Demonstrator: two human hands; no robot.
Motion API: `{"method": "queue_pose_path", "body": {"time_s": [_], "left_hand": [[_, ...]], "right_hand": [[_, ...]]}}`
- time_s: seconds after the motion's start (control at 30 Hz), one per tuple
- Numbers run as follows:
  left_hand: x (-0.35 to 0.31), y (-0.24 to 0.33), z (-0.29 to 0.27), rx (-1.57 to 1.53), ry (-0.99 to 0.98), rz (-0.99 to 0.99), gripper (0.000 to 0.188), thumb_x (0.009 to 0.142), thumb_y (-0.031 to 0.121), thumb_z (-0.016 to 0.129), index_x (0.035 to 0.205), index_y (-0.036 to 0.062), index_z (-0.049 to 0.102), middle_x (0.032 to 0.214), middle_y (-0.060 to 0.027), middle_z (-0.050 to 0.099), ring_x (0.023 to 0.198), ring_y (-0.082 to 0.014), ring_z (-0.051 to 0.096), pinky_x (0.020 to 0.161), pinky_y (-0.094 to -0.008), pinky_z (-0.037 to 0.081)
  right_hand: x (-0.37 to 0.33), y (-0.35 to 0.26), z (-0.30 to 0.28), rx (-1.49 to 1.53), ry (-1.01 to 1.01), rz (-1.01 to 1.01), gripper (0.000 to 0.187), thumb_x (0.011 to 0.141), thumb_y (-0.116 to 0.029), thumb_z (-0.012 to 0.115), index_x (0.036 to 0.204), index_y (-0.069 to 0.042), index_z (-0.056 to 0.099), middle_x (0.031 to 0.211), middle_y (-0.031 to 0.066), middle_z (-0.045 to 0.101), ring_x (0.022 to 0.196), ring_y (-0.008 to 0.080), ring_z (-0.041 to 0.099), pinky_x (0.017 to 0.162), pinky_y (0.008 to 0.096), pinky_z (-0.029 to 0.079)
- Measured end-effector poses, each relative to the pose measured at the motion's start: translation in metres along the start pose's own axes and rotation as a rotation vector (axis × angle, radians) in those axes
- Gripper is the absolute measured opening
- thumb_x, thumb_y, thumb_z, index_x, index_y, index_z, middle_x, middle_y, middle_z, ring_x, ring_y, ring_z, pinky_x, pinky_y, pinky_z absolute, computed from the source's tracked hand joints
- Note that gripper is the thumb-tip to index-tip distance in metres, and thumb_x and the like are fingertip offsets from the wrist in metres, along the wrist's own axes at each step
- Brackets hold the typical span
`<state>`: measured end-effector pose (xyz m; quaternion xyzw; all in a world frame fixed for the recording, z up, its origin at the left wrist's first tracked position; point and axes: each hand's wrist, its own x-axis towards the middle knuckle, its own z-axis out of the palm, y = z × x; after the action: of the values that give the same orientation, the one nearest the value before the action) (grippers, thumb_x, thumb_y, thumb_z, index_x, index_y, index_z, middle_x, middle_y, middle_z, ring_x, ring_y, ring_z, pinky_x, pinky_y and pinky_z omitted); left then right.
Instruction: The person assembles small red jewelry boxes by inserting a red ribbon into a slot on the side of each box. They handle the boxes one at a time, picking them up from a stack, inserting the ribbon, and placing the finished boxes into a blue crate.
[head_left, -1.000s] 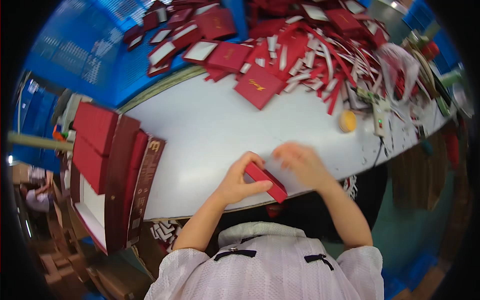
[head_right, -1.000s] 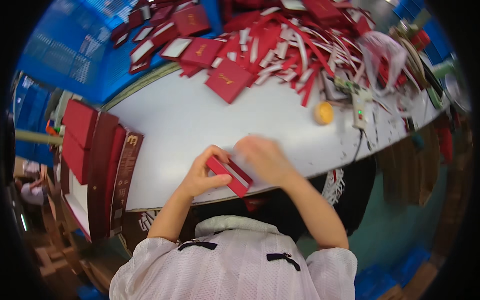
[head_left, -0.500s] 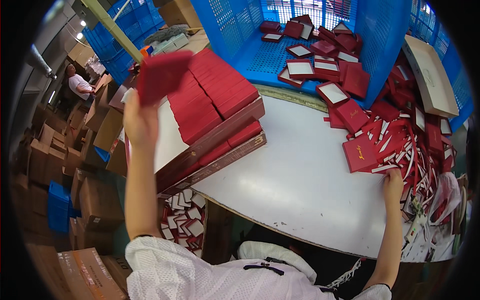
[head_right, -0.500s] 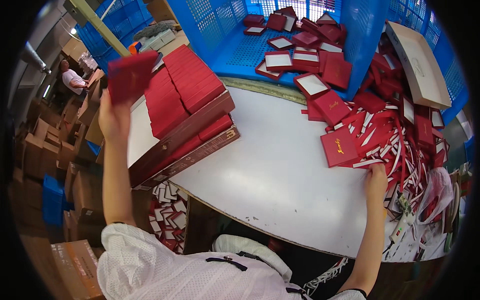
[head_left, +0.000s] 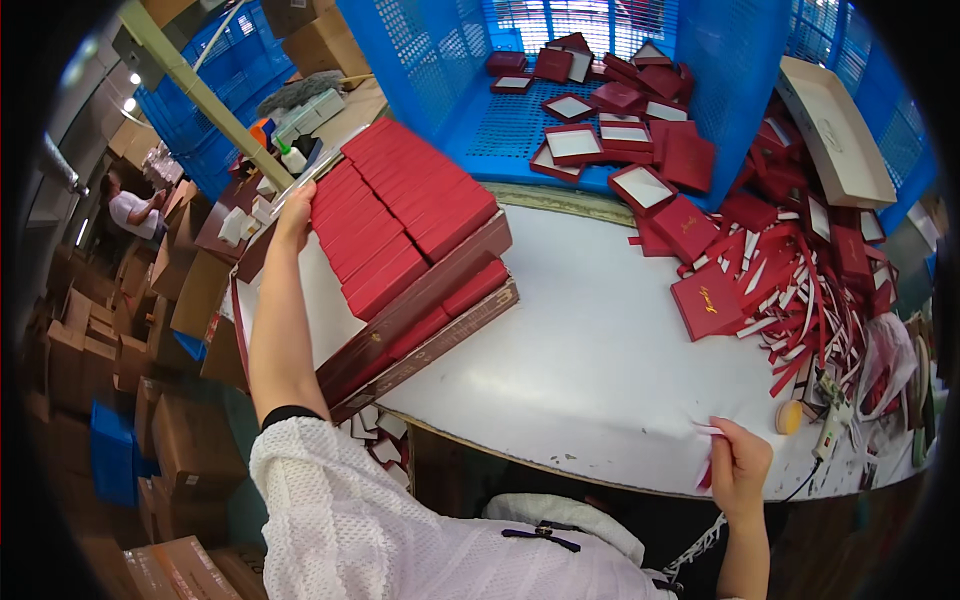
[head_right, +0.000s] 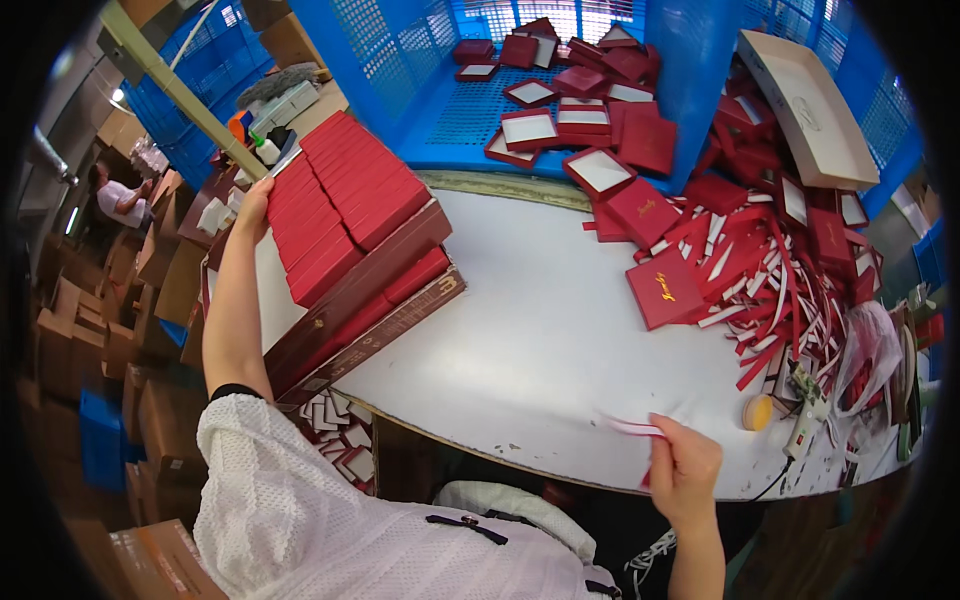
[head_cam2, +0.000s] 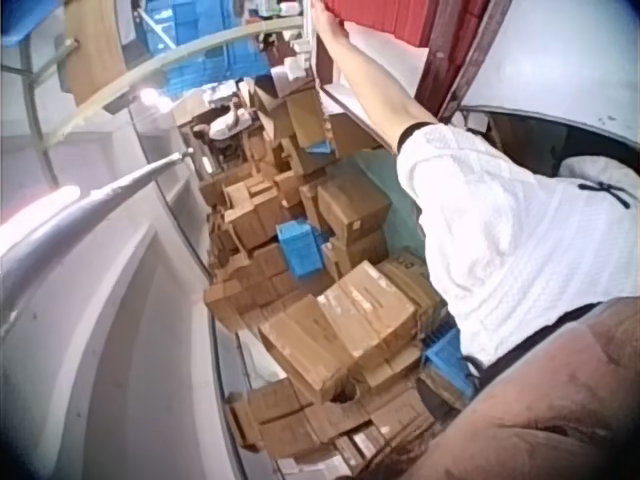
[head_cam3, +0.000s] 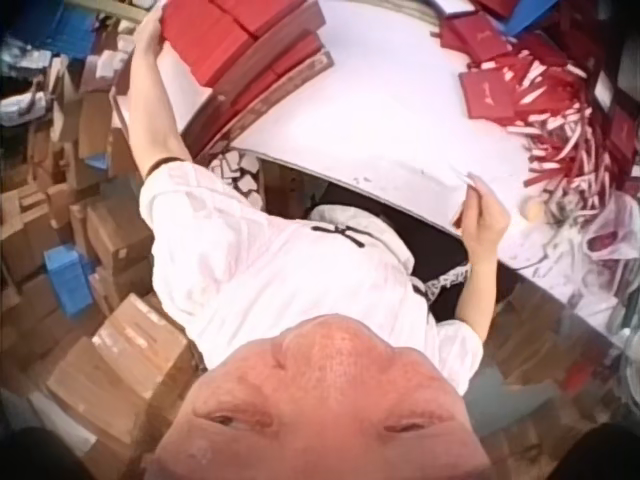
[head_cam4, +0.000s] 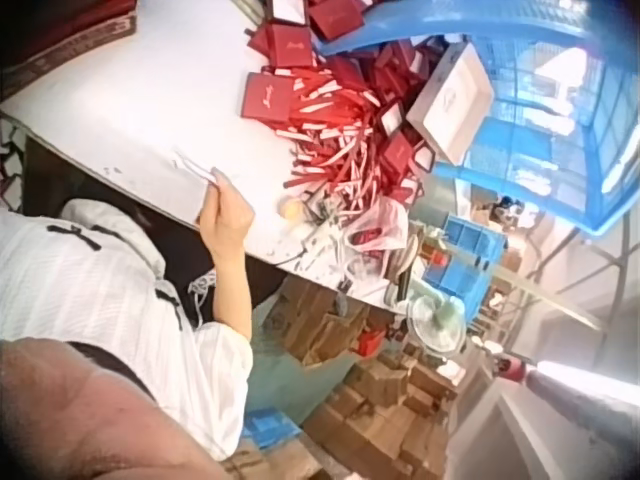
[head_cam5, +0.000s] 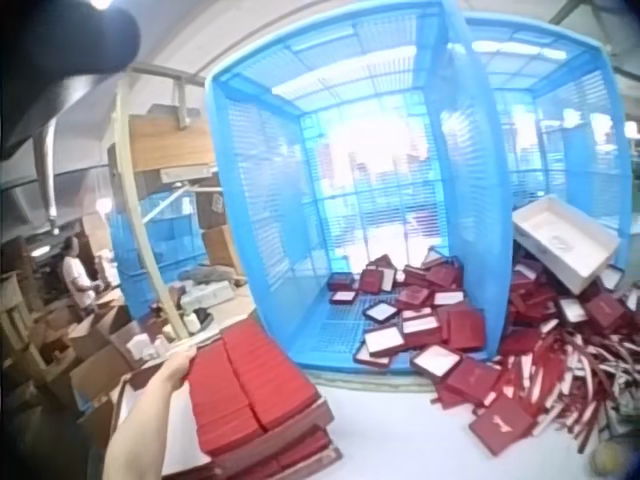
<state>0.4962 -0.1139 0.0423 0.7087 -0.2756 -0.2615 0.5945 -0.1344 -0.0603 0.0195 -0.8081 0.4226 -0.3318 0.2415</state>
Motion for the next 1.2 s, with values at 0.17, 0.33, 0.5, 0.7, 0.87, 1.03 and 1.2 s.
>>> {"method": "queue_pose_path", "body": {"time_s": [0.17,0.33,0.5,0.7,0.87,1.03,1.2], "left_hand": [[-0.063,0.057,0.065,0.332,0.108,0.811,0.023,0.08,0.022,0.05,0.086,-0.0004,0.051,0.08,-0.0042,0.053,0.074,-0.0105,0.048,0.066,-0.0234,0.039],[-0.284,0.043,0.199,0.253,-0.835,0.652,0.01,0.07,0.009,0.06,0.075,0.0011,0.057,0.064,-0.0033,0.055,0.055,-0.0078,0.049,0.049,-0.0211,0.039],[-0.35,0.014,0.249,-0.225,-0.96,0.075,0.012,0.079,0.01,0.051,0.076,-0.0007,0.056,0.066,-0.004,0.058,0.055,-0.0071,0.052,0.047,-0.0188,0.04],[-0.37,-0.005,0.275,-0.354,-1.049,-0.078,0.017,0.082,0.011,0.046,0.075,-0.0013,0.055,0.067,-0.0051,0.057,0.055,-0.0072,0.052,0.049,-0.0187,0.042],[-0.414,-0.006,0.29,-0.275,-1.163,-0.055,0.015,0.082,0.007,0.044,0.078,-0.002,0.055,0.067,-0.0043,0.057,0.058,-0.0073,0.053,0.053,-0.02,0.044],[-0.428,-0.015,0.302,-0.063,-1.232,0.28,0.013,0.079,0.004,0.044,0.073,-0.0017,0.053,0.06,-0.0092,0.054,0.051,-0.0141,0.052,0.048,-0.0248,0.042],[-0.435,-0.015,0.313,0.22,-1.311,0.664,0.009,0.068,0.004,0.049,0.061,0.0001,0.049,0.054,-0.0143,0.048,0.045,-0.0279,0.047,0.042,-0.0325,0.038]], "right_hand": [[0.021,-0.032,0.028,0.095,0.095,0.033,0.028,0.071,0.006,0.05,0.098,0.001,0.055,0.051,0.0094,0.046,0.04,0.0185,0.046,0.04,0.0253,0.036],[0.022,-0.025,0.038,-0.341,0.305,-0.31,0.043,0.059,0.005,0.053,0.101,0.001,0.053,0.046,0.0026,0.037,0.036,0.0154,0.037,0.036,0.0261,0.031],[-0.002,-0.021,0.025,-0.52,0.309,-0.328,0.045,0.056,0.001,0.054,0.101,0.001,0.054,0.046,-0.0007,0.035,0.036,0.011,0.036,0.034,0.0236,0.029],[-0.042,-0.02,0.002,-0.356,0.239,-0.078,0.041,0.057,-0.003,0.057,0.098,0.0,0.055,0.056,0.0012,0.044,0.045,0.0126,0.044,0.039,0.0232,0.035],[-0.043,-0.018,-0.006,-0.263,0.437,-0.094,0.032,0.056,-0.006,0.061,0.087,-0.003,0.056,0.071,0.0037,0.052,0.057,0.0155,0.05,0.048,0.0248,0.041],[-0.059,-0.01,-0.014,-0.491,0.253,-0.126,0.018,0.055,-0.006,0.056,0.073,-0.003,0.052,0.064,0.003,0.048,0.052,0.0143,0.047,0.043,0.0248,0.037],[-0.084,0.0,-0.014,-0.563,0.082,-0.082,0.01,0.058,-0.007,0.054,0.066,-0.005,0.048,0.053,0.0027,0.041,0.045,0.0129,0.045,0.04,0.0247,0.035]]}}
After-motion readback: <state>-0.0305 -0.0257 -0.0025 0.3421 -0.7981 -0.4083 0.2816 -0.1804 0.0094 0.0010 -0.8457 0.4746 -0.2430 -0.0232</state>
